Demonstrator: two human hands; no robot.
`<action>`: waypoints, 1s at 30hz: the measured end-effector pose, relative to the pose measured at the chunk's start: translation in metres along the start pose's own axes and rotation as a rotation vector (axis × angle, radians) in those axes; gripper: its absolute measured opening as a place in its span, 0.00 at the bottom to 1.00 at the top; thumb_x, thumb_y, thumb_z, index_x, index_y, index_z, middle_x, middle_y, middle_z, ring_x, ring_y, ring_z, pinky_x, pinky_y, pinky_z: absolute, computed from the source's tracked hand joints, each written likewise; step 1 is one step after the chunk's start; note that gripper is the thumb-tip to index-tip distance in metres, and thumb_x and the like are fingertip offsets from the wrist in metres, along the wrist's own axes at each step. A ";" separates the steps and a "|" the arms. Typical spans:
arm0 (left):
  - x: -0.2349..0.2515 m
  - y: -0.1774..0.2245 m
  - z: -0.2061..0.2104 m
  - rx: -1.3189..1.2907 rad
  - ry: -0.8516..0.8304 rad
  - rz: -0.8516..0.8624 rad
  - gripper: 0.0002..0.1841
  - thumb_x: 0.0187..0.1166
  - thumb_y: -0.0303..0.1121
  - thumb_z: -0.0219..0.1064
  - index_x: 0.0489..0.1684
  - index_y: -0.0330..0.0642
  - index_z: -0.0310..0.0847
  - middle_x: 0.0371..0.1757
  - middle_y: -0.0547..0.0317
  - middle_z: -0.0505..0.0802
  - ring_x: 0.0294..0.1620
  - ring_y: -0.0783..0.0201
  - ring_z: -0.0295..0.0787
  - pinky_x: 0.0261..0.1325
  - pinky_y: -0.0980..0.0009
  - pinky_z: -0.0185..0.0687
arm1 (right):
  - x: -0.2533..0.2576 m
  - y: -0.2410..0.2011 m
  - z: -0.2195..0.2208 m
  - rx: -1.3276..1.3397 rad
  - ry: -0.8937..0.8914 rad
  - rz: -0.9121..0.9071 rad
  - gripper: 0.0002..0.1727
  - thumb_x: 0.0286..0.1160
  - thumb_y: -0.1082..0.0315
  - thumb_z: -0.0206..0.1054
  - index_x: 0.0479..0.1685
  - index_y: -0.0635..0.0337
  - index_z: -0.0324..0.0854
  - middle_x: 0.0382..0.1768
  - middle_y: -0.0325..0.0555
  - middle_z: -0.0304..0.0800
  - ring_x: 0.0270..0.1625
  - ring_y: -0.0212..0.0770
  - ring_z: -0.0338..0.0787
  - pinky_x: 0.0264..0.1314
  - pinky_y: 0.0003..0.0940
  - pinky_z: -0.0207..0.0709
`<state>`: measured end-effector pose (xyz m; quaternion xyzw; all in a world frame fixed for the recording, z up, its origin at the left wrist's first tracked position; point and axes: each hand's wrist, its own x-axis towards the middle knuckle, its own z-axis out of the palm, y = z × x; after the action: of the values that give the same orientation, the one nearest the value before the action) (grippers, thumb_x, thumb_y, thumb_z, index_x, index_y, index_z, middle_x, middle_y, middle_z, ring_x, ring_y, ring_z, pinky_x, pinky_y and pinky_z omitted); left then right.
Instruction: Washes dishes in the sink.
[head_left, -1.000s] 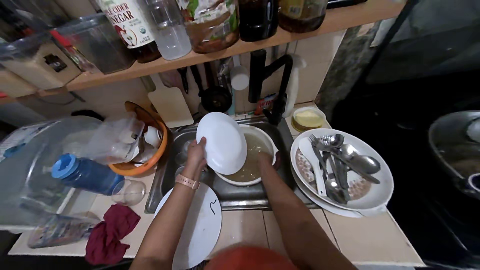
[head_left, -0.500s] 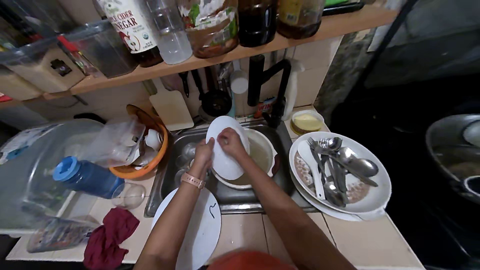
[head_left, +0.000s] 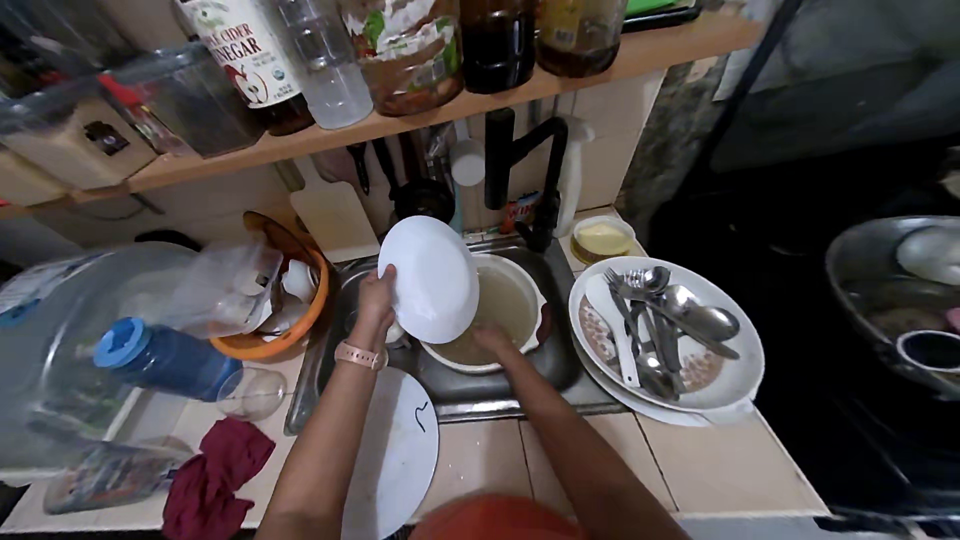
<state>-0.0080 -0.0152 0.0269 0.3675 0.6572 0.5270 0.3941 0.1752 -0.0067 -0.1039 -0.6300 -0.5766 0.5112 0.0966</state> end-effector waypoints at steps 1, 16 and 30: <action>0.000 -0.002 0.001 0.005 0.006 0.009 0.17 0.93 0.38 0.55 0.65 0.32 0.77 0.47 0.46 0.89 0.41 0.62 0.87 0.49 0.63 0.85 | 0.002 0.000 -0.004 0.098 0.099 0.053 0.27 0.90 0.61 0.58 0.77 0.75 0.71 0.79 0.72 0.73 0.84 0.64 0.72 0.86 0.57 0.62; -0.006 -0.019 0.032 0.062 0.040 0.036 0.17 0.93 0.37 0.55 0.56 0.29 0.80 0.40 0.47 0.88 0.36 0.63 0.84 0.46 0.63 0.82 | -0.072 -0.088 0.031 0.685 0.036 -0.622 0.33 0.97 0.61 0.40 0.93 0.73 0.44 0.93 0.68 0.44 0.96 0.57 0.48 0.96 0.49 0.41; -0.007 0.007 -0.007 -0.080 0.009 0.016 0.16 0.92 0.37 0.55 0.65 0.34 0.76 0.45 0.53 0.89 0.39 0.68 0.87 0.46 0.68 0.86 | 0.000 -0.009 0.009 0.523 0.233 -0.119 0.36 0.94 0.57 0.52 0.88 0.78 0.52 0.89 0.78 0.50 0.92 0.67 0.54 0.93 0.53 0.50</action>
<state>-0.0110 -0.0234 0.0361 0.3543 0.6345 0.5575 0.4012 0.1630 -0.0080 -0.1011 -0.6031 -0.4465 0.5602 0.3510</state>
